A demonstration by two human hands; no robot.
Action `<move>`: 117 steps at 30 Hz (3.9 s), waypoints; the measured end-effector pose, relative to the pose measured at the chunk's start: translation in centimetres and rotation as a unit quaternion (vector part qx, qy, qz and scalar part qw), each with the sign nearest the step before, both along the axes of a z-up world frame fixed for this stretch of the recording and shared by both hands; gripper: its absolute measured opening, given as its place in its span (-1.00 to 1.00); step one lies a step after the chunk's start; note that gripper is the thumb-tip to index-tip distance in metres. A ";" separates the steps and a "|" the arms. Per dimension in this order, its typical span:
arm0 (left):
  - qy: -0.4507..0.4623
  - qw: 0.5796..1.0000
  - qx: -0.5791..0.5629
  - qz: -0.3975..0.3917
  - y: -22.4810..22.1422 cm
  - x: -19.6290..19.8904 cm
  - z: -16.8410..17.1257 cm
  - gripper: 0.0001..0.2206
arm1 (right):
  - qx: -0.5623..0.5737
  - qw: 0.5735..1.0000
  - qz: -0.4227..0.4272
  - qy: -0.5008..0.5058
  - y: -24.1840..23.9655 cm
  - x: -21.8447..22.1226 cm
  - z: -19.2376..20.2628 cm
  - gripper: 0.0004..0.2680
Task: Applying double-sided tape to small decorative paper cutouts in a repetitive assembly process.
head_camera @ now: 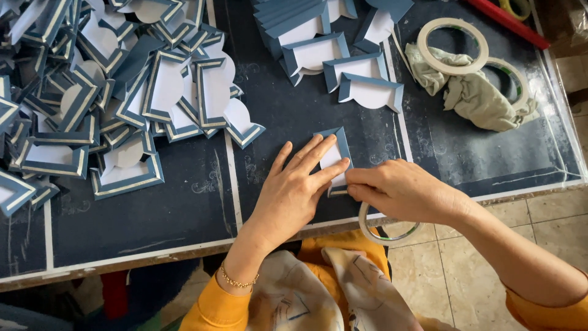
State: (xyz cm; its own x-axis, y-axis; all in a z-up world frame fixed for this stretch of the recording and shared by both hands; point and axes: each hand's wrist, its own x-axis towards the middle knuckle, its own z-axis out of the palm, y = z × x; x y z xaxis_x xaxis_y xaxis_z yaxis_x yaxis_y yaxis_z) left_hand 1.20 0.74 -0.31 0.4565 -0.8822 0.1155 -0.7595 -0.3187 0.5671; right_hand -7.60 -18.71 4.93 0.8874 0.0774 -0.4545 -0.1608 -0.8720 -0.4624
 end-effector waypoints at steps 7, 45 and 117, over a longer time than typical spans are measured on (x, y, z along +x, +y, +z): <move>0.011 1.000 -0.011 -0.003 -0.1 0.0 -0.1 -0.62 | -0.055 0.998 -0.010 0.003 0.6 -0.1 -0.9 -0.86; 0.020 0.998 -0.058 0.009 -0.7 -2.0 1.8 -0.75 | -0.125 0.990 0.017 -0.061 -1.3 -3.8 -1.5 -0.84; -0.007 0.992 -0.013 0.123 -4.9 -4.4 -0.1 -0.63 | -0.246 0.919 0.035 -0.306 2.0 -8.4 -1.7 -0.85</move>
State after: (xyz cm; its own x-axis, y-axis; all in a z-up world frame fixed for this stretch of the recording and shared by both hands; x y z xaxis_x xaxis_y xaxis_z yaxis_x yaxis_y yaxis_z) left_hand -3.23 -4.12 -0.37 0.6550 -0.7417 0.1445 -0.6691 -0.4805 0.5669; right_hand -15.99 -16.75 3.26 0.9892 0.0625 0.1324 0.0624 -0.9980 0.0048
